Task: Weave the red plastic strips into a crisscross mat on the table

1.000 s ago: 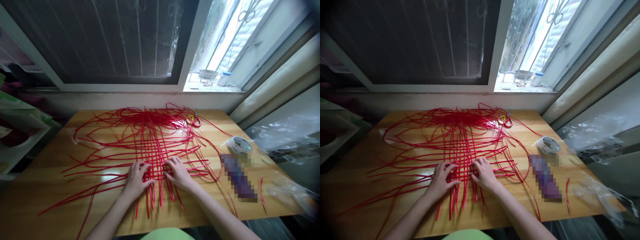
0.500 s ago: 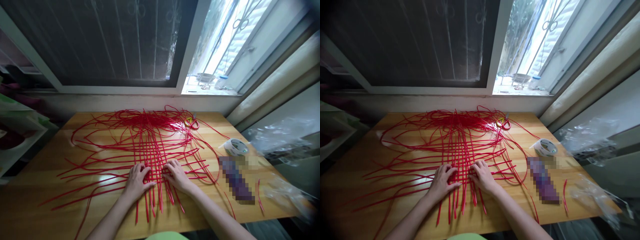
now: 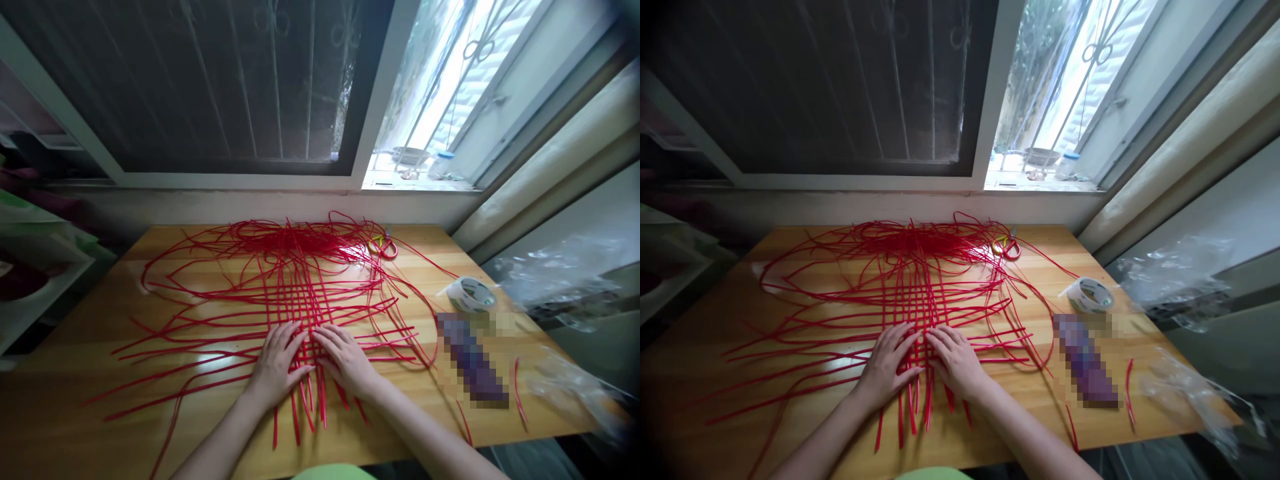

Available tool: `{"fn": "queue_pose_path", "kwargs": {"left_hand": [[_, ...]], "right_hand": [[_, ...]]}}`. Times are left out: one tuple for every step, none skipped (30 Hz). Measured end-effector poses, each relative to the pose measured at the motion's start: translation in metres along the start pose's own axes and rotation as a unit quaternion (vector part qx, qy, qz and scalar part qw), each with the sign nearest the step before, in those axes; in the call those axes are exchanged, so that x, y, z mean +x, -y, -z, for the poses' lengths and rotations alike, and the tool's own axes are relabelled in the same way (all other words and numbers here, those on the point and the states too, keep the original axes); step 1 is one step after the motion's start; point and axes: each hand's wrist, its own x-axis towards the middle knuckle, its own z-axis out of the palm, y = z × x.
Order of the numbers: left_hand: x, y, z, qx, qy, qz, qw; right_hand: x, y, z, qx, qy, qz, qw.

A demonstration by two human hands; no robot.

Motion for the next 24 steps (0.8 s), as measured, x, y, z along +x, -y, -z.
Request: {"fn": "queue_pose_path", "kwargs": {"left_hand": [[0.001, 0.000, 0.000, 0.008, 0.015, -0.020, 1.000], [0.001, 0.000, 0.000, 0.015, 0.028, -0.035, 0.999], [0.001, 0.001, -0.001, 0.022, 0.039, -0.044, 0.998], [0.002, 0.001, -0.002, 0.027, 0.047, -0.051, 0.997], [0.002, 0.001, -0.003, 0.032, 0.053, -0.054, 0.997], [0.002, 0.001, -0.004, 0.036, 0.056, -0.054, 0.996], [0.003, 0.001, -0.004, 0.040, 0.057, -0.053, 0.996], [0.003, 0.001, -0.004, 0.044, 0.057, -0.052, 0.996], [0.003, 0.000, -0.003, 0.048, 0.057, -0.050, 0.996], [0.004, 0.000, -0.003, 0.053, 0.059, -0.049, 0.996], [0.004, -0.001, -0.002, 0.057, 0.062, -0.049, 0.995], [0.005, -0.002, -0.001, 0.063, 0.066, -0.050, 0.995], [0.005, -0.002, -0.001, 0.068, 0.070, -0.052, 0.994], [0.005, -0.002, -0.001, 0.073, 0.074, -0.055, 0.993], [0.006, -0.002, -0.002, 0.077, 0.077, -0.058, 0.992], [0.006, -0.001, -0.002, 0.080, 0.079, -0.062, 0.992], [0.006, 0.000, -0.003, 0.083, 0.082, -0.067, 0.991], [0.007, 0.001, -0.004, 0.084, 0.084, -0.073, 0.990], [0.007, 0.001, -0.004, 0.085, 0.088, -0.080, 0.989], [0.008, 0.002, -0.005, 0.085, 0.091, -0.085, 0.989], [0.009, 0.003, -0.005, 0.085, 0.094, -0.089, 0.988], [0.009, 0.003, -0.005, 0.084, 0.097, -0.090, 0.988], [0.009, 0.003, -0.005, 0.082, 0.099, -0.089, 0.988], [0.010, 0.003, -0.005, 0.080, 0.100, -0.087, 0.988]], "right_hand": [[0.000, 0.001, -0.002, -0.002, 0.004, 0.002, 1.000], [-0.001, 0.001, -0.005, -0.006, 0.004, 0.001, 1.000], [-0.001, 0.001, -0.008, -0.010, 0.000, -0.001, 1.000], [-0.002, 0.001, -0.010, -0.014, -0.005, -0.005, 1.000], [-0.003, 0.001, -0.012, -0.018, -0.010, -0.008, 1.000], [-0.003, 0.001, -0.014, -0.021, -0.015, -0.012, 1.000], [-0.004, 0.001, -0.015, -0.024, -0.020, -0.016, 0.999], [-0.004, 0.001, -0.016, -0.026, -0.026, -0.019, 0.999], [-0.005, 0.002, -0.017, -0.029, -0.030, -0.023, 0.999], [-0.005, 0.002, -0.017, -0.032, -0.034, -0.026, 0.999], [-0.005, 0.003, -0.018, -0.036, -0.037, -0.029, 0.998], [-0.005, 0.004, -0.019, -0.041, -0.038, -0.032, 0.998], [-0.005, 0.004, -0.019, -0.046, -0.038, -0.034, 0.998], [-0.005, 0.005, -0.019, -0.052, -0.035, -0.035, 0.997], [-0.004, 0.005, -0.018, -0.058, -0.031, -0.036, 0.997], [-0.003, 0.006, -0.017, -0.064, -0.025, -0.036, 0.997], [-0.002, 0.005, -0.015, -0.070, -0.015, -0.034, 0.997], [-0.001, 0.005, -0.012, -0.073, -0.002, -0.031, 0.997], [0.000, 0.004, -0.010, -0.075, 0.010, -0.029, 0.997], [0.001, 0.004, -0.008, -0.076, 0.022, -0.029, 0.996], [0.001, 0.003, -0.006, -0.076, 0.031, -0.031, 0.996], [0.001, 0.003, -0.006, -0.077, 0.035, -0.036, 0.996], [0.001, 0.003, -0.006, -0.077, 0.034, -0.043, 0.996], [0.001, 0.003, -0.006, -0.079, 0.029, -0.050, 0.995]]}}
